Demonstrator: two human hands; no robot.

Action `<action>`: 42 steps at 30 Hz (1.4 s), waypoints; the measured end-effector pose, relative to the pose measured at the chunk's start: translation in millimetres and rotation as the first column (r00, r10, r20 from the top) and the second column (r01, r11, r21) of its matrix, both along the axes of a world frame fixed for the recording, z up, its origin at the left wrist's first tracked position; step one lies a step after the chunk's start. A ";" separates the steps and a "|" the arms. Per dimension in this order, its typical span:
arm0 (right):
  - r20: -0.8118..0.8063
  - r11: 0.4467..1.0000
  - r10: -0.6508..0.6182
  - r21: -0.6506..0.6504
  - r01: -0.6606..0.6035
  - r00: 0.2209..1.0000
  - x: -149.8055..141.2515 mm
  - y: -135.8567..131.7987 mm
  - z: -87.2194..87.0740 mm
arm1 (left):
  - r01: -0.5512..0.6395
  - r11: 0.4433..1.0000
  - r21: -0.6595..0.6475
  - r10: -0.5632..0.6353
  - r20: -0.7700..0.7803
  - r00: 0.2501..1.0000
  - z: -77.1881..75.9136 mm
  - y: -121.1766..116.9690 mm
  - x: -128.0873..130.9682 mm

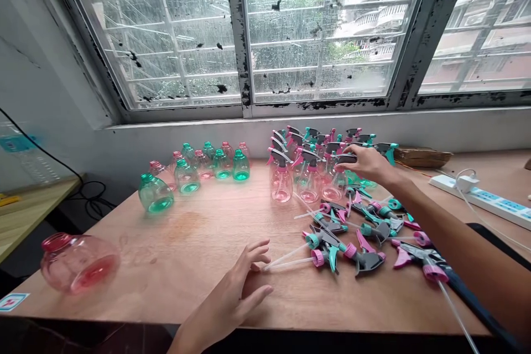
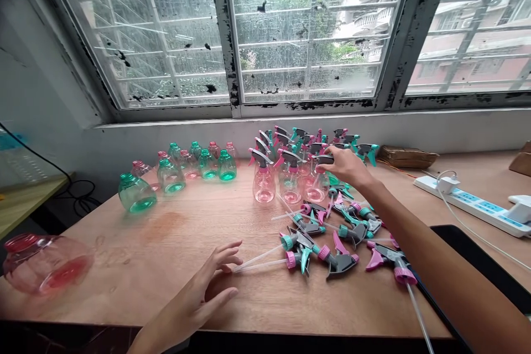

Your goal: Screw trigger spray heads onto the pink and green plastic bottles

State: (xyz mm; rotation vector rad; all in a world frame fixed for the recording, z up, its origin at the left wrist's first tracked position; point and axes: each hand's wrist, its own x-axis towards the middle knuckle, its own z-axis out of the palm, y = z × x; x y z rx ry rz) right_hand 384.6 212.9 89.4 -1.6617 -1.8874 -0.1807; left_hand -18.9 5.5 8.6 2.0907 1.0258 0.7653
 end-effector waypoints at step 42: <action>-0.054 0.906 0.220 -0.360 -0.225 0.974 27.9 4.0 -97.9 | -0.034 0.993 -0.112 0.028 -0.056 0.998 -1.8 -2.2 -1.4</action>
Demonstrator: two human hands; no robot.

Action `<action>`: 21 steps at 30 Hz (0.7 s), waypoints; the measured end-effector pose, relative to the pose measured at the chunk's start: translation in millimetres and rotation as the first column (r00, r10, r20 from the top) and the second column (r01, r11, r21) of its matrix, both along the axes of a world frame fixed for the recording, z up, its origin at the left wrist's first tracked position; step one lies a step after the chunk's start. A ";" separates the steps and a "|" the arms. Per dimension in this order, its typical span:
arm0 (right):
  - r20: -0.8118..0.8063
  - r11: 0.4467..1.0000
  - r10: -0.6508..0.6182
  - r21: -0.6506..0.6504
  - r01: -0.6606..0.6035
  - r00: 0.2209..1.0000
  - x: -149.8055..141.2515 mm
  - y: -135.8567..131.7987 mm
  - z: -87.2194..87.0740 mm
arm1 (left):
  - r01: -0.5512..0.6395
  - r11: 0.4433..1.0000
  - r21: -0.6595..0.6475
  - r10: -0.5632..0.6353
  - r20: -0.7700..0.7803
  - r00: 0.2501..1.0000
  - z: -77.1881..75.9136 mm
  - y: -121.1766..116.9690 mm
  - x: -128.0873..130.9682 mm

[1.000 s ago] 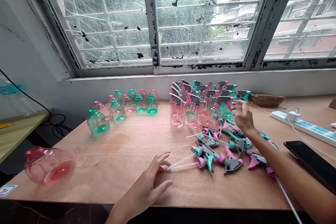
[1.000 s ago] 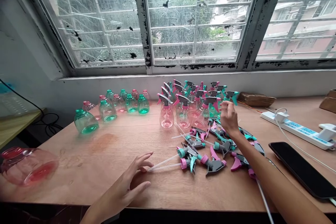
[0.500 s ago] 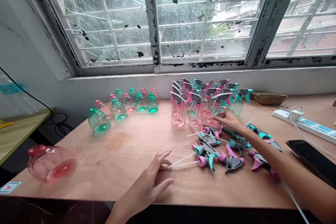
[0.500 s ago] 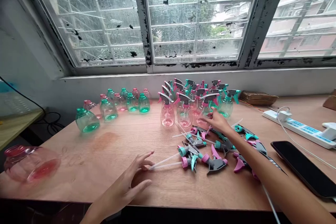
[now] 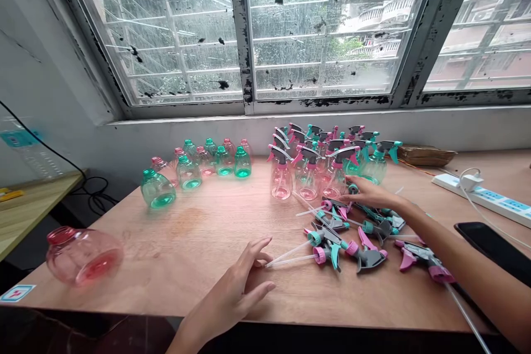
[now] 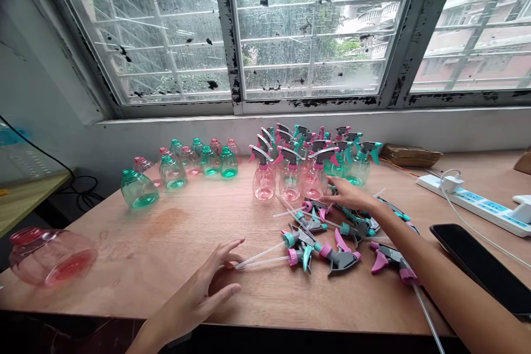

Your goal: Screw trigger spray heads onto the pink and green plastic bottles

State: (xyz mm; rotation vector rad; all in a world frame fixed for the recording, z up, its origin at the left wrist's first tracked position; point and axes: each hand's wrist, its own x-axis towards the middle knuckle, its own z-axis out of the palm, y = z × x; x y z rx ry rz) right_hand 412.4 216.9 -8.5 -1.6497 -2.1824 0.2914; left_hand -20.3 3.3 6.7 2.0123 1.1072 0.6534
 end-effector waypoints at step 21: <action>0.177 0.978 0.136 -0.183 -0.103 0.975 14.4 -32.8 9.4 | 0.002 1.000 0.016 -0.002 -0.025 1.000 -0.4 1.9 -1.1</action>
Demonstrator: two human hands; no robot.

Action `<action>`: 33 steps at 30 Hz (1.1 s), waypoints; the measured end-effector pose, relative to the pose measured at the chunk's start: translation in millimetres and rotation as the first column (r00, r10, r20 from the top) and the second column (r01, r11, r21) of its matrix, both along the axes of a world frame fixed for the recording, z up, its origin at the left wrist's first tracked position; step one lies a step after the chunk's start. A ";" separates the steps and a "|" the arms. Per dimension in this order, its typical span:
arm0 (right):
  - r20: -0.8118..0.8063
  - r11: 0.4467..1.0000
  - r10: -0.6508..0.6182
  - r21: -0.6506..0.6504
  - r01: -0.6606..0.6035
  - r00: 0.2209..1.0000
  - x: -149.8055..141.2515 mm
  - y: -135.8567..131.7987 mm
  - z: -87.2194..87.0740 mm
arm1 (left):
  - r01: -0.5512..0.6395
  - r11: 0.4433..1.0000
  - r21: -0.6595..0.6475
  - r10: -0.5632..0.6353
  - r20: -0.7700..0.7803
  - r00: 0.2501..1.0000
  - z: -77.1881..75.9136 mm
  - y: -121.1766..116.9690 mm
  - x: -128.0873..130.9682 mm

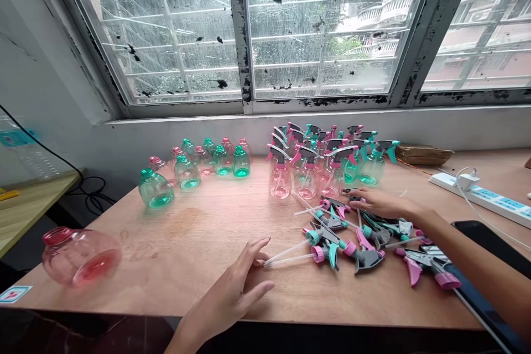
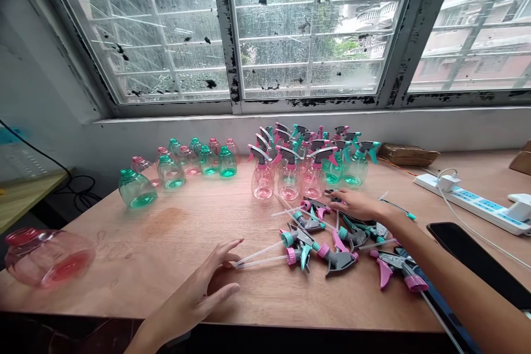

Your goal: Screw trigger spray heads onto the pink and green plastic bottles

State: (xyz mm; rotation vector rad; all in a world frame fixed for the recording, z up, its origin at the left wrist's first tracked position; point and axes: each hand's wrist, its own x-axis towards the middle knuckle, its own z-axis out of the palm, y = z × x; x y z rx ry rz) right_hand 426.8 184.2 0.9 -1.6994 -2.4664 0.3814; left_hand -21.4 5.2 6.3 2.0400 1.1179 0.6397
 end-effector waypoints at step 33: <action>-0.018 0.994 -0.112 -0.014 0.111 0.994 17.1 40.7 -2.1 | -0.027 0.999 -0.028 0.027 0.018 0.999 2.6 -2.4 1.8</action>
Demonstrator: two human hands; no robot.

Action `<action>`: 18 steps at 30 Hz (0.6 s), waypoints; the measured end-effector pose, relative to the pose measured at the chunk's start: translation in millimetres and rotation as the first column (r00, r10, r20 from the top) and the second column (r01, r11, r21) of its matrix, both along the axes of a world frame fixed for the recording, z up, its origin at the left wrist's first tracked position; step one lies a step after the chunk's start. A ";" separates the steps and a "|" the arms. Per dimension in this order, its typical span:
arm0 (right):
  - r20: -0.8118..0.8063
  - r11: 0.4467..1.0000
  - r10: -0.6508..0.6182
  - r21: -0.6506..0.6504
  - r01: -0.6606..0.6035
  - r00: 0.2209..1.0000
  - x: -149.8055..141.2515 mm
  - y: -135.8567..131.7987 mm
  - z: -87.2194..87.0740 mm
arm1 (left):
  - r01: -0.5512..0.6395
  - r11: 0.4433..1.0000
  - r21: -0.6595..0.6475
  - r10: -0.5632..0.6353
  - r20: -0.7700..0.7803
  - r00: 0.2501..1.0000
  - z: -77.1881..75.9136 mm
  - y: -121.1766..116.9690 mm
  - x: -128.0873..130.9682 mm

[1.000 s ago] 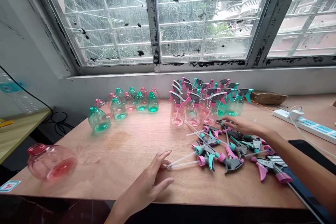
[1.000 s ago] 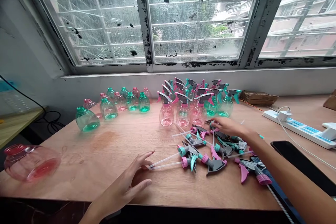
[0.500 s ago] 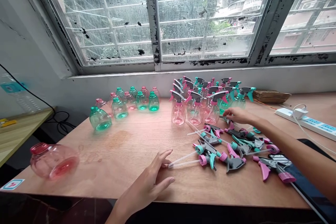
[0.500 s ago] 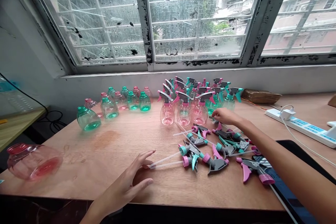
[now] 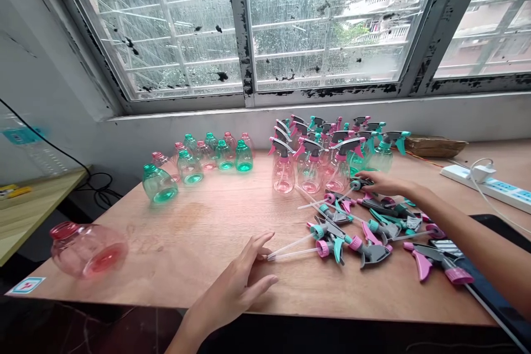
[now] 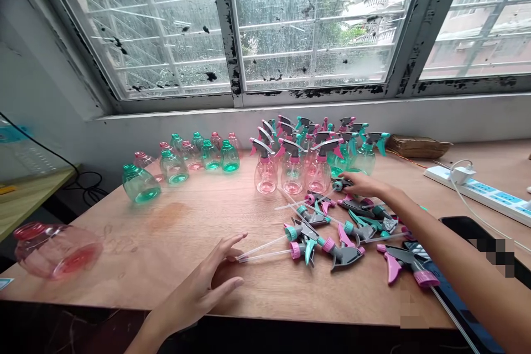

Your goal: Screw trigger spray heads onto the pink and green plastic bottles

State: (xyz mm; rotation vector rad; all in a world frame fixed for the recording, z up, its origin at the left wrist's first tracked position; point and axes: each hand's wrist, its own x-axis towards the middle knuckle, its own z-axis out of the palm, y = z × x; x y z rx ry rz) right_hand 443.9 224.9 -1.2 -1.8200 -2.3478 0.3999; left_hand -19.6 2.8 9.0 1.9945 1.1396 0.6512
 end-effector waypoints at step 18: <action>-0.131 0.984 -0.077 0.148 0.097 0.988 -17.0 -118.4 20.8 | -0.035 0.993 0.112 0.034 0.008 0.999 3.4 -3.2 3.5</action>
